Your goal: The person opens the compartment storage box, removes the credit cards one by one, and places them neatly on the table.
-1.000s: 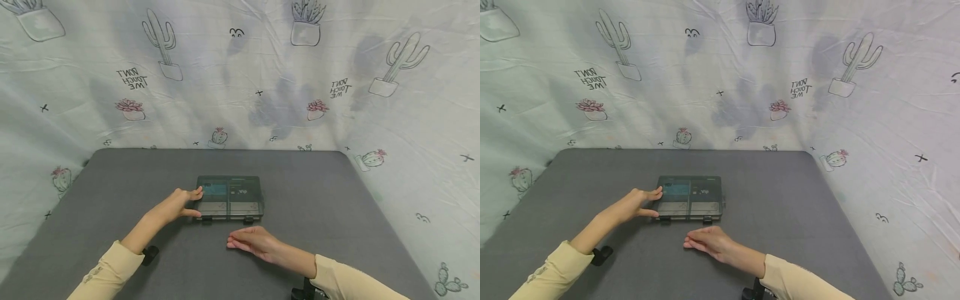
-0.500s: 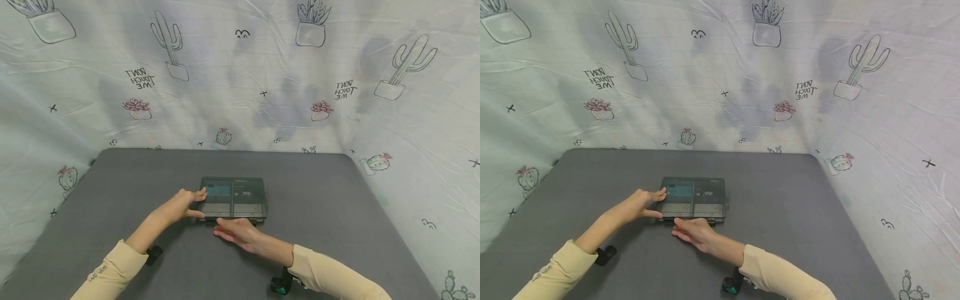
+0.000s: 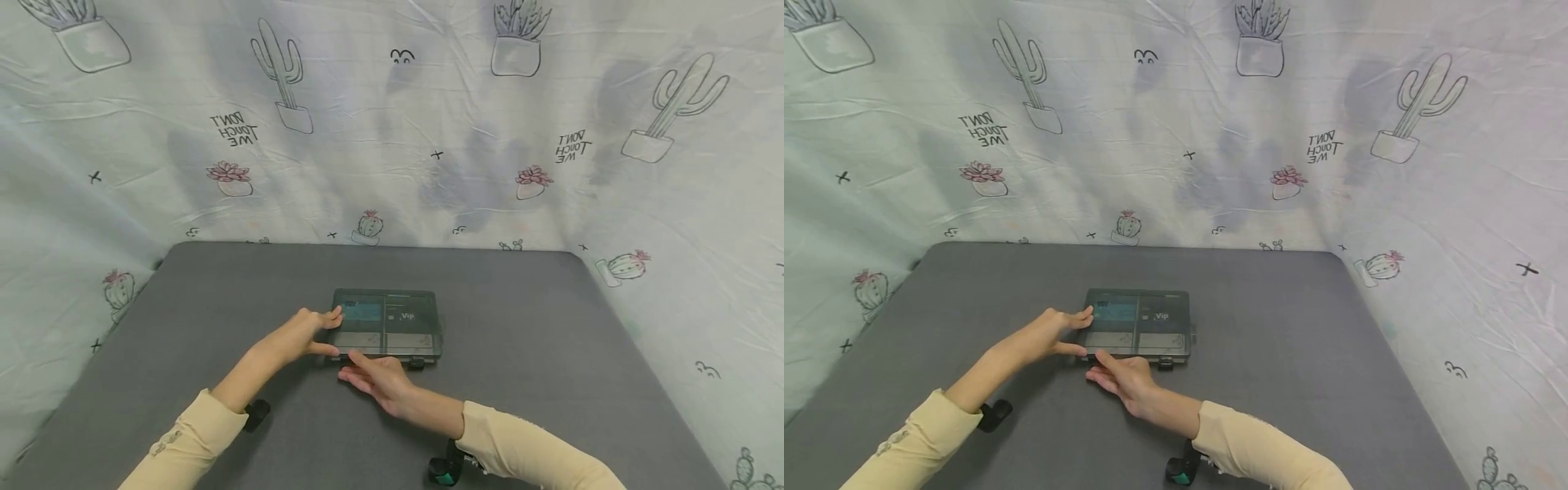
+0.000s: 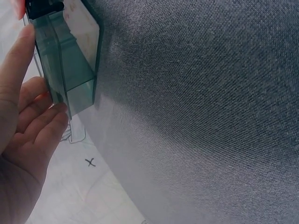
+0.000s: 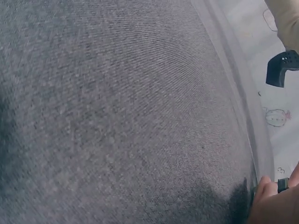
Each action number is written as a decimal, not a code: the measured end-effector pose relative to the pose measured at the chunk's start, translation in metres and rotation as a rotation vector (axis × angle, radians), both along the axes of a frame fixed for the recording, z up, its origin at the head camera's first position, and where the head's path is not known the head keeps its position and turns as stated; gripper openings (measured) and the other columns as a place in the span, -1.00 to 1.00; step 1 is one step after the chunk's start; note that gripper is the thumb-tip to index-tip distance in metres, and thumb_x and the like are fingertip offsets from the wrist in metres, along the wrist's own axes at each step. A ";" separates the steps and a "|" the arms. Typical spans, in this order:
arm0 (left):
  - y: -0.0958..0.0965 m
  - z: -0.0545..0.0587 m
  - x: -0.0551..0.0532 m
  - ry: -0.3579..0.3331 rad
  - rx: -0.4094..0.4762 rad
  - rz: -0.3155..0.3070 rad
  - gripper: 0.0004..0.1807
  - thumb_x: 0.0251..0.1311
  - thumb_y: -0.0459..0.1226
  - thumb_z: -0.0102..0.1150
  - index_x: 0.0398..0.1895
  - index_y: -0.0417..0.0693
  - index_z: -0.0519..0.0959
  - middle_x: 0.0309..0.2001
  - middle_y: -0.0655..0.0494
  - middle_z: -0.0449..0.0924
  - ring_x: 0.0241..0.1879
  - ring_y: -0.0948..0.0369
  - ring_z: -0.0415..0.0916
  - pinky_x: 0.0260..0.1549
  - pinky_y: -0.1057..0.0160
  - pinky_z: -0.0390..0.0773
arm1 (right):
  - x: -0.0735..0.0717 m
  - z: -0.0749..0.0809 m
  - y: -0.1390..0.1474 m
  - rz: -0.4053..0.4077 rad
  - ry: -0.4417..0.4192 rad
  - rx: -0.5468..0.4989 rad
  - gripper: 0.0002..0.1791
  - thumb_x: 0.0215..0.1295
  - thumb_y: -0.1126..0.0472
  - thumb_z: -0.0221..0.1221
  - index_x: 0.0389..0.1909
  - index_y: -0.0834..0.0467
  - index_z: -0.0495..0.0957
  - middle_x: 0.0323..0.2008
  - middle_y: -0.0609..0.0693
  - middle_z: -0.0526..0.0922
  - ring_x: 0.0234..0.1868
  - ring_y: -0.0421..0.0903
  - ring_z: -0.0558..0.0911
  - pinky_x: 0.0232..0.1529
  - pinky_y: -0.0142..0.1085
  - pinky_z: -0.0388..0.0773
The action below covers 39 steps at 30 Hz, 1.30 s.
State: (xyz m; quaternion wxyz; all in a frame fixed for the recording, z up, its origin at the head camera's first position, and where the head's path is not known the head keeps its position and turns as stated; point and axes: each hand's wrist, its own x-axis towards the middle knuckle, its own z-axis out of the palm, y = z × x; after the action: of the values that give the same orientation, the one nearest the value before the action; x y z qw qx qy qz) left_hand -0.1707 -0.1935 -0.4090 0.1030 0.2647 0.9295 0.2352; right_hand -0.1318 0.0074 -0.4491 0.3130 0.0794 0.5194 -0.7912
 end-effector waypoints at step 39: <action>0.006 0.008 -0.004 0.051 -0.130 -0.071 -0.16 -0.08 -0.12 0.47 0.22 -0.44 0.39 0.24 -0.35 0.32 0.08 -0.19 0.46 0.00 -0.01 0.58 | 0.004 -0.001 0.032 0.037 0.050 0.083 -0.66 0.36 0.54 0.02 0.11 0.62 0.36 -0.03 0.37 0.56 -0.03 0.06 0.66 0.07 -0.27 0.57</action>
State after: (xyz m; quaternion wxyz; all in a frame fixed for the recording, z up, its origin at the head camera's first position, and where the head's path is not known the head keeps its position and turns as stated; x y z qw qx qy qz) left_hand -0.1743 -0.1873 -0.4012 0.1047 0.2962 0.9352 0.1637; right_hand -0.1276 0.0397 -0.4503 0.3109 0.0630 0.5610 -0.7647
